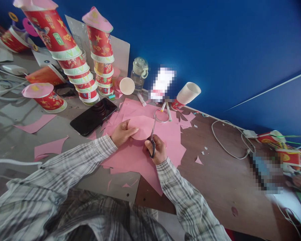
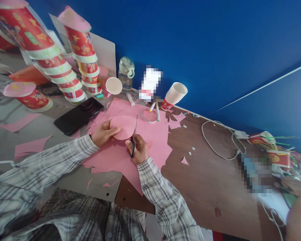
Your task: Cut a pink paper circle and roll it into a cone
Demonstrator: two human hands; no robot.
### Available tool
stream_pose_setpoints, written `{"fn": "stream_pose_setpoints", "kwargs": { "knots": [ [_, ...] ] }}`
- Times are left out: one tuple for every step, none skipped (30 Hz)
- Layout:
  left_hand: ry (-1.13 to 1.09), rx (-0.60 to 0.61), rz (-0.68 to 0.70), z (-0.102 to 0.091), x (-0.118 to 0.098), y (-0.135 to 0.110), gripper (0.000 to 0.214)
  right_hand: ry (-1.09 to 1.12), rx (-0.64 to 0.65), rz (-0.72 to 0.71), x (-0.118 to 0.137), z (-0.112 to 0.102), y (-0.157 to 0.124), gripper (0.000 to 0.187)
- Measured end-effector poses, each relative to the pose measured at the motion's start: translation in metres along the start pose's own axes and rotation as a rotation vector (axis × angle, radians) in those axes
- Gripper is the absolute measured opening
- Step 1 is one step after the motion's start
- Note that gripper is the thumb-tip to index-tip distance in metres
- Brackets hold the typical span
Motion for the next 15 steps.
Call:
{"fn": "stream_pose_setpoints", "kwargs": {
  "knots": [
    [-0.002, 0.002, 0.002, -0.0004, 0.0004, 0.0003, 0.034, 0.002, 0.002, 0.000, 0.0000, 0.0003, 0.0000, 0.075],
    [-0.006, 0.003, 0.004, -0.0009, 0.0010, 0.0006, 0.034, 0.006, 0.005, 0.002, -0.0002, 0.0008, 0.0001, 0.075],
    [-0.011, 0.002, 0.005, -0.0017, 0.0015, 0.0011, 0.034, 0.013, 0.009, 0.007, -0.0008, 0.0012, 0.0002, 0.075],
    [-0.017, -0.003, 0.007, -0.0026, 0.0019, 0.0016, 0.034, 0.022, 0.009, 0.013, -0.0018, 0.0013, 0.0004, 0.075],
    [-0.023, -0.011, 0.010, -0.0037, 0.0022, 0.0020, 0.034, 0.033, 0.005, 0.019, -0.0030, 0.0012, 0.0005, 0.076],
    [-0.027, -0.019, 0.014, -0.0048, 0.0023, 0.0025, 0.034, 0.042, 0.002, 0.026, -0.0045, 0.0010, 0.0007, 0.076],
    [-0.031, -0.027, 0.019, -0.0057, 0.0022, 0.0028, 0.033, 0.048, -0.001, 0.031, -0.0060, 0.0008, 0.0008, 0.076],
    [-0.034, -0.035, 0.026, -0.0066, 0.0019, 0.0031, 0.033, 0.051, -0.003, 0.034, -0.0072, 0.0006, 0.0008, 0.076],
    [-0.037, -0.039, 0.034, -0.0071, 0.0016, 0.0033, 0.032, 0.050, -0.003, 0.035, -0.0080, 0.0005, 0.0008, 0.076],
    [-0.039, -0.042, 0.040, -0.0075, 0.0011, 0.0033, 0.032, 0.046, -0.003, 0.032, -0.0082, 0.0006, 0.0009, 0.075],
    [-0.042, -0.042, 0.044, -0.0076, 0.0008, 0.0033, 0.032, 0.044, -0.005, 0.029, -0.0078, 0.0007, 0.0009, 0.074],
    [-0.045, -0.041, 0.045, -0.0075, 0.0005, 0.0032, 0.032, 0.044, -0.009, 0.026, -0.0070, 0.0009, 0.0009, 0.075],
    [-0.048, -0.042, 0.044, -0.0075, 0.0001, 0.0031, 0.033, 0.046, -0.016, 0.026, -0.0060, 0.0011, 0.0009, 0.075],
    [-0.051, -0.042, 0.042, -0.0074, -0.0002, 0.0031, 0.033, 0.049, -0.020, 0.030, -0.0049, 0.0016, 0.0010, 0.076],
    [-0.054, -0.042, 0.039, -0.0074, -0.0005, 0.0031, 0.032, 0.053, -0.022, 0.035, -0.0039, 0.0021, 0.0010, 0.077]
  ]
}}
Point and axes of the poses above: each hand's wrist, its own y-axis towards the middle knuckle, its own z-axis out of the palm, x = y × z, the point moved 5 cm from there along y, towards the middle knuckle, and after that the axes turned 2 degrees about z, right-handed, at the moved point
